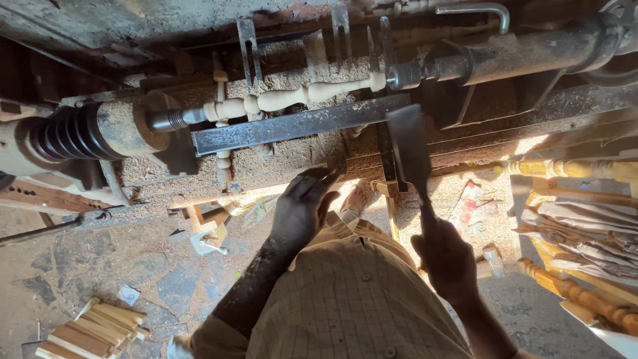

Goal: The person uses a chisel to shape a rotating wooden spindle on a lathe, creating decorative beads and grooves. The person holds the chisel with both hands and guides it along the spinning wood, removing shavings to refine the profile.

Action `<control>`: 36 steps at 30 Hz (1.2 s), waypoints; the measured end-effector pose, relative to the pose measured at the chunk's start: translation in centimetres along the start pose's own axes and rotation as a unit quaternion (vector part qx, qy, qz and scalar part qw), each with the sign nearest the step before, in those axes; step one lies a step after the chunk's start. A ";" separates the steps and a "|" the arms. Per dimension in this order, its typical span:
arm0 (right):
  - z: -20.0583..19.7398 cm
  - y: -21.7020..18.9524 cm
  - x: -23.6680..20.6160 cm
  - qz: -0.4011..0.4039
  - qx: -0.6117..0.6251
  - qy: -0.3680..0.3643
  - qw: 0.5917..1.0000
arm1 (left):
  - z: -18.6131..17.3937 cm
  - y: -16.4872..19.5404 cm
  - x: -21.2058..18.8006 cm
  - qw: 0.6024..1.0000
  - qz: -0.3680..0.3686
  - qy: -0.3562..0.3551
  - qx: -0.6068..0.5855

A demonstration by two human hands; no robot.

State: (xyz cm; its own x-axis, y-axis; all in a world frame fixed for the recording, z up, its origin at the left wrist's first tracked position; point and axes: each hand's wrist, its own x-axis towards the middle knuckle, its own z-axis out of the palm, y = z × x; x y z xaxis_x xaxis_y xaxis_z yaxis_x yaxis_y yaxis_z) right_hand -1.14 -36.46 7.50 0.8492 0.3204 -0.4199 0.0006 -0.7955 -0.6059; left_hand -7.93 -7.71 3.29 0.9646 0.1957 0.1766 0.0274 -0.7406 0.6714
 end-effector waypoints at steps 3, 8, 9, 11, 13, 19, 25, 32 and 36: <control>-0.1 -2.7 1.9 0.074 0.061 -0.061 0.994 | 0.9 1.4 3.2 0.990 0.119 0.048 0.059; 0.7 -6.7 2.3 0.078 0.155 -0.091 0.981 | 2.5 0.2 8.2 0.980 0.158 -0.022 0.116; 0.6 -7.2 2.4 0.061 0.163 -0.093 0.980 | 2.7 -0.3 8.6 0.979 0.164 -0.024 0.122; 0.3 -7.9 2.4 0.032 0.181 -0.092 0.979 | 2.8 -1.1 9.1 0.977 0.173 -0.037 0.119; -0.2 -8.4 2.4 0.031 0.164 -0.103 0.981 | 2.8 -1.7 9.3 0.976 0.178 -0.037 0.116; -1.2 -10.2 2.3 0.019 0.173 -0.098 0.980 | 2.7 -1.9 10.5 0.975 0.192 -0.030 0.108; -1.5 -12.0 2.3 0.072 0.160 -0.110 0.978 | 2.1 -2.1 10.8 0.979 0.193 -0.014 0.059; -0.3 -12.6 2.6 0.061 0.088 -0.081 0.991 | 2.1 -2.4 11.0 0.978 0.200 -0.003 0.064; 0.0 -12.2 2.7 0.048 0.090 -0.071 0.992 | 2.2 -2.6 10.9 0.979 0.200 -0.005 0.047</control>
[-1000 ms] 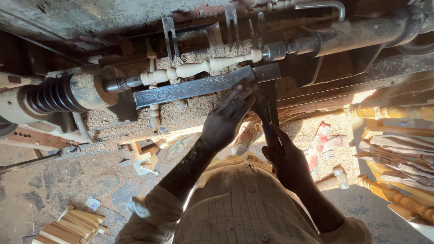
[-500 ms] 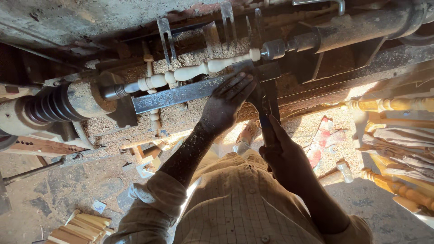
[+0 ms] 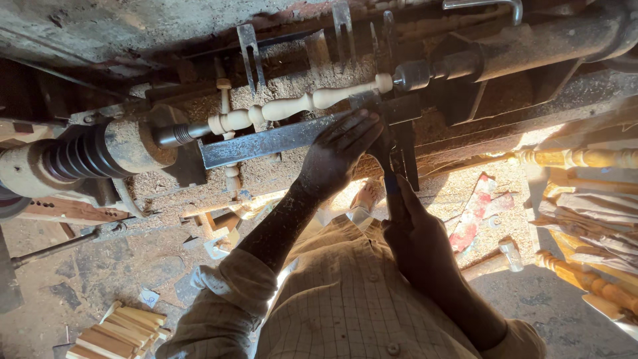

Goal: The person uses a chisel to shape a rotating wooden spindle on a lathe, creating decorative beads and grooves. The person holds the chisel with both hands and guides it along the spinning wood, removing shavings to refine the profile.

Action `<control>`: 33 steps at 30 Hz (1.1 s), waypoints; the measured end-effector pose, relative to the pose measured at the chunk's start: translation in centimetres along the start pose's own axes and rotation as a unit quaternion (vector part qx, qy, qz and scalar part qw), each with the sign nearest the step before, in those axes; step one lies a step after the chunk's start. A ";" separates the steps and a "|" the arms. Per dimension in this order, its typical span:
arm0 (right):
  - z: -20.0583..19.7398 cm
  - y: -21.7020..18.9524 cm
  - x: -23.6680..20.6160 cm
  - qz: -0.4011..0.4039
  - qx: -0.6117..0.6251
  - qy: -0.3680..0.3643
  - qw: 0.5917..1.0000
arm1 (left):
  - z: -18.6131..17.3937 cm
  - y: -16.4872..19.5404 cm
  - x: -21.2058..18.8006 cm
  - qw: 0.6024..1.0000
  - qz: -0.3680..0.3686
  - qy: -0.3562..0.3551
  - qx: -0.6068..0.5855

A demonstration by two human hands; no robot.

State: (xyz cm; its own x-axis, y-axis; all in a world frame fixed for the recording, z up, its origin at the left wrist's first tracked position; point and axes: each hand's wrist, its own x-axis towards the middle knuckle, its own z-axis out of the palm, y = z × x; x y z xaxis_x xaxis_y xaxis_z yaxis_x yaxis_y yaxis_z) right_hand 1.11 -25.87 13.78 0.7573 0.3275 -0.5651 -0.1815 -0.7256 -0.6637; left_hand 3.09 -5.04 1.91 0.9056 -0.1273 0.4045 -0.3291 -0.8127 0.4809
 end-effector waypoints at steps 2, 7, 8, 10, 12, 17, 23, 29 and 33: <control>-0.2 0.2 0.0 0.005 -0.001 -0.001 1.000 | 0.0 0.0 -0.1 1.000 -0.002 -0.006 0.002; -0.9 0.2 -0.2 -0.046 0.029 -0.018 0.998 | 0.0 0.1 0.0 1.000 -0.009 -0.001 0.021; -1.0 0.2 -0.2 -0.088 0.035 -0.012 0.995 | -0.1 0.2 0.0 1.000 -0.011 0.001 0.021; -1.2 -0.1 -0.2 -0.086 0.046 -0.025 0.995 | -0.3 0.2 -0.1 1.000 -0.013 0.001 0.019; -1.4 -0.4 -0.3 -0.050 0.046 -0.043 0.997 | -0.6 0.2 -0.2 1.000 -0.017 0.002 0.023; -1.0 -0.9 -0.5 0.029 0.014 -0.057 0.998 | -1.1 0.0 -0.8 1.000 -0.007 0.014 0.000; -0.6 -0.6 -0.4 0.025 0.043 -0.016 0.999 | -0.4 -0.3 -0.1 1.000 0.003 0.002 0.019; -0.7 -0.3 -0.4 -0.009 0.070 0.007 0.997 | 0.3 -0.1 0.3 1.000 0.006 -0.013 0.008; -0.4 0.3 -0.5 -0.005 0.041 0.008 0.999 | 0.4 -0.4 -0.1 1.000 0.011 -0.002 0.011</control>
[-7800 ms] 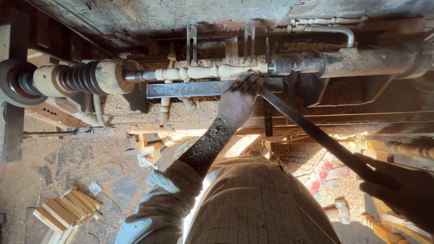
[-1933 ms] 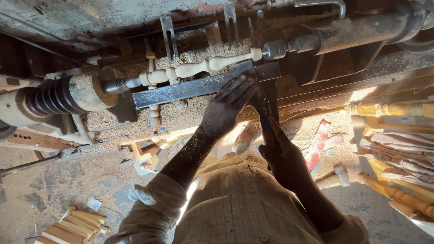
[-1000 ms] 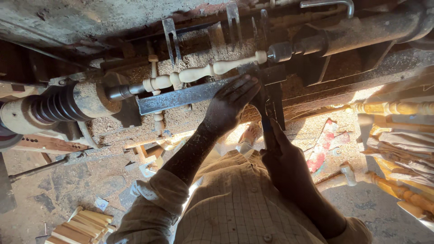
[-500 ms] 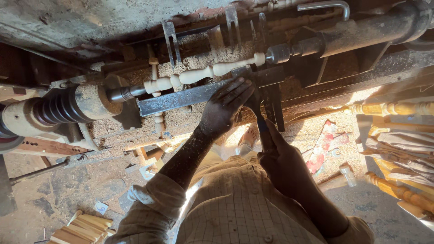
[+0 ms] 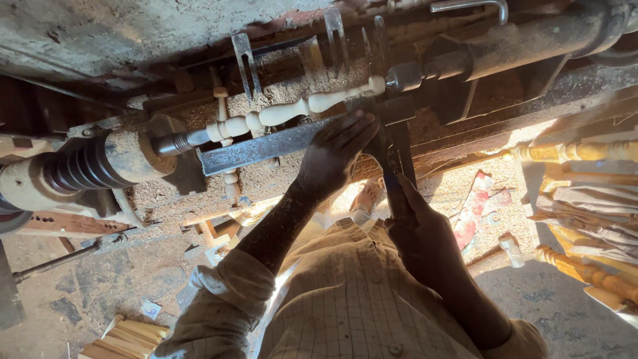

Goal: The person uses a chisel to shape a rotating wooden spindle on a lathe, creating decorative beads and grooves. The person holds the chisel with both hands and guides it along the spinning wood, removing shavings to refine the profile.

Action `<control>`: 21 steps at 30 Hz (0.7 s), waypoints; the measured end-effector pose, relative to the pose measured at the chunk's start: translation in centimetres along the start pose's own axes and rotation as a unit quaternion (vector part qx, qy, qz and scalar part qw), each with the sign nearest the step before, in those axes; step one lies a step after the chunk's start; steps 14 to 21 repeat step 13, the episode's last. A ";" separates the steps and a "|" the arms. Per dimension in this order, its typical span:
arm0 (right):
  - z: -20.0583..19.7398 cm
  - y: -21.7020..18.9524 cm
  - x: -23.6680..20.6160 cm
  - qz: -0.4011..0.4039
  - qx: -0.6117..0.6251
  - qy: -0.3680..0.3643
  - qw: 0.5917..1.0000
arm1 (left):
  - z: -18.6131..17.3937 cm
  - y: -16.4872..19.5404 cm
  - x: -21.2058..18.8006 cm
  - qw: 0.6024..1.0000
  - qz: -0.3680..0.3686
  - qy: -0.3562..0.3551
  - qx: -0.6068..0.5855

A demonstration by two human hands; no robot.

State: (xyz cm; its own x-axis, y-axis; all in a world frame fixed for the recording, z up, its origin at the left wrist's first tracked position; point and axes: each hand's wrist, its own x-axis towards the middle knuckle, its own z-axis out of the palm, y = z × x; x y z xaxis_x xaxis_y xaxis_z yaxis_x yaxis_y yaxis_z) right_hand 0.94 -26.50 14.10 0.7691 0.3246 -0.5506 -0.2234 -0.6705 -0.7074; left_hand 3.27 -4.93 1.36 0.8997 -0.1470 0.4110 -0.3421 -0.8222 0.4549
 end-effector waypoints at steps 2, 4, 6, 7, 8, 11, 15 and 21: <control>0.0 0.3 -0.1 -0.133 0.046 0.018 0.990 | 0.0 0.2 0.0 1.000 0.002 0.003 -0.001; -0.3 0.2 0.2 -0.026 0.019 0.006 0.999 | -0.1 -0.2 0.3 1.000 0.001 0.005 -0.002; 0.2 0.4 0.1 0.029 0.007 -0.011 0.999 | 0.1 -0.1 -0.2 1.000 -0.016 -0.001 -0.008; 0.1 0.4 0.1 0.028 0.009 -0.016 0.999 | 0.1 -0.2 -0.5 1.000 -0.016 -0.005 -0.003; -0.1 0.4 0.3 0.025 0.009 -0.018 0.999 | 0.3 -0.3 -0.4 1.000 -0.014 -0.006 0.002; 0.1 0.1 0.5 -0.028 0.014 -0.024 0.999 | 0.5 -0.7 -0.6 1.000 -0.014 -0.001 0.006; 0.0 0.2 0.6 0.029 -0.017 -0.039 0.999 | 0.9 -0.9 -1.2 1.000 -0.020 -0.006 0.014; 0.0 0.2 0.6 0.029 -0.017 -0.039 0.999 | 0.9 -0.9 -1.2 1.000 -0.020 -0.006 0.014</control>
